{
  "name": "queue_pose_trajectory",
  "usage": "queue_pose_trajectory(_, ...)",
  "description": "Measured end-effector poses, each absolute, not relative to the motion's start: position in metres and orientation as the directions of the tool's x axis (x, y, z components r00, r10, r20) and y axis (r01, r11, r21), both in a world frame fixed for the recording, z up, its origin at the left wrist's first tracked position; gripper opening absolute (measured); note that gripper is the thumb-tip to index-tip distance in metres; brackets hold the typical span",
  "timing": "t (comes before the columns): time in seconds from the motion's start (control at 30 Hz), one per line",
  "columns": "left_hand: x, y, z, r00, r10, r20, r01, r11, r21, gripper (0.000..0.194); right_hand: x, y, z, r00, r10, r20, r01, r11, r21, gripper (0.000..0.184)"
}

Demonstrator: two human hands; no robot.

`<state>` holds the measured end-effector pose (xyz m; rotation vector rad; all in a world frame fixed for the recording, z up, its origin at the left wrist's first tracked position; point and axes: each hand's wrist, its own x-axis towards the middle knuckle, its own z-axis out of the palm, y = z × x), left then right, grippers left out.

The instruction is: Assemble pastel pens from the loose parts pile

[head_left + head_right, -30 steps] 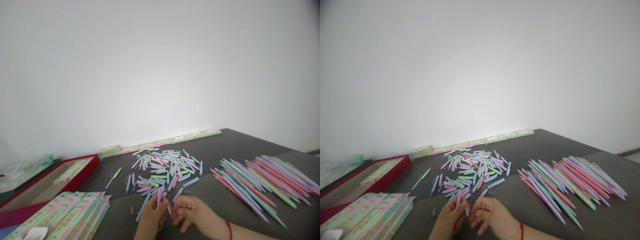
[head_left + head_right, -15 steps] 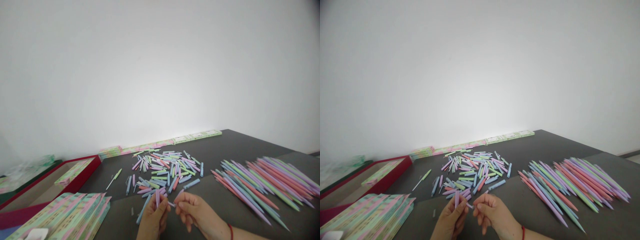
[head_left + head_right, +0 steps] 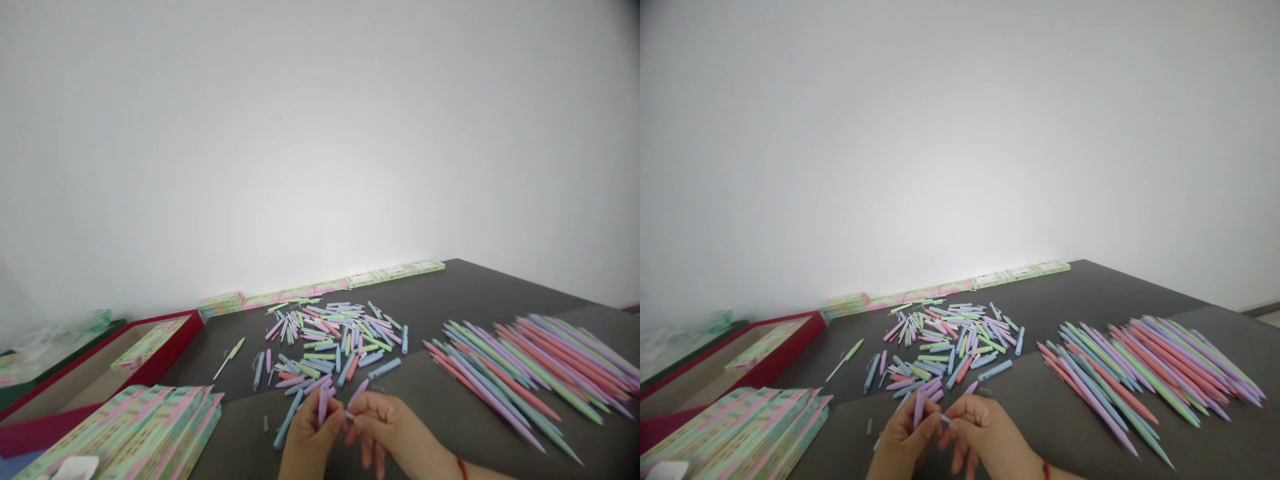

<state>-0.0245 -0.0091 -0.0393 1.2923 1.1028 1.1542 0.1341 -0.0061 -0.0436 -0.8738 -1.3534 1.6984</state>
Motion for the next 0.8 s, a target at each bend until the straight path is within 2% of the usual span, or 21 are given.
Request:
queue_pose_trajectory(0.1,-0.024,-0.013,-0.036,0.105,0.987,0.120,0.146,-0.135,0.980,0.017,0.134,-0.007,-0.049,-0.484,0.874,-0.029,-0.097,-0.087,-0.992,0.028)
queue_pose_trajectory(0.2,-0.021,-0.017,-0.032,0.161,0.973,0.166,0.194,-0.196,0.961,0.018,0.133,-0.006,-0.051,-0.450,0.892,0.042,-0.011,0.041,-0.999,0.021)
queue_pose_trajectory(0.3,-0.019,-0.020,-0.032,0.134,0.973,0.185,0.116,-0.201,0.973,0.031,0.134,-0.004,-0.050,-0.388,0.913,0.128,0.024,0.148,-0.989,0.022)
queue_pose_trajectory(0.37,-0.020,-0.019,-0.035,0.099,0.986,0.132,0.058,-0.138,0.989,0.034,0.136,-0.003,-0.047,-0.376,0.919,0.122,0.014,0.138,-0.990,0.027)
queue_pose_trajectory(0.47,-0.024,-0.014,-0.042,0.093,0.991,0.094,0.081,-0.101,0.992,0.034,0.141,0.000,-0.038,-0.361,0.925,0.119,0.024,0.137,-0.990,0.031)
queue_pose_trajectory(0.63,-0.026,-0.008,-0.048,0.246,0.966,0.084,0.102,-0.112,0.988,0.039,0.150,0.006,-0.026,-0.332,0.927,0.177,-0.017,0.182,-0.983,0.030)
queue_pose_trajectory(0.8,-0.019,-0.011,-0.046,0.398,0.917,0.005,-0.137,0.054,0.989,0.033,0.151,0.006,-0.020,-0.344,0.922,0.178,0.005,0.192,-0.981,0.031)
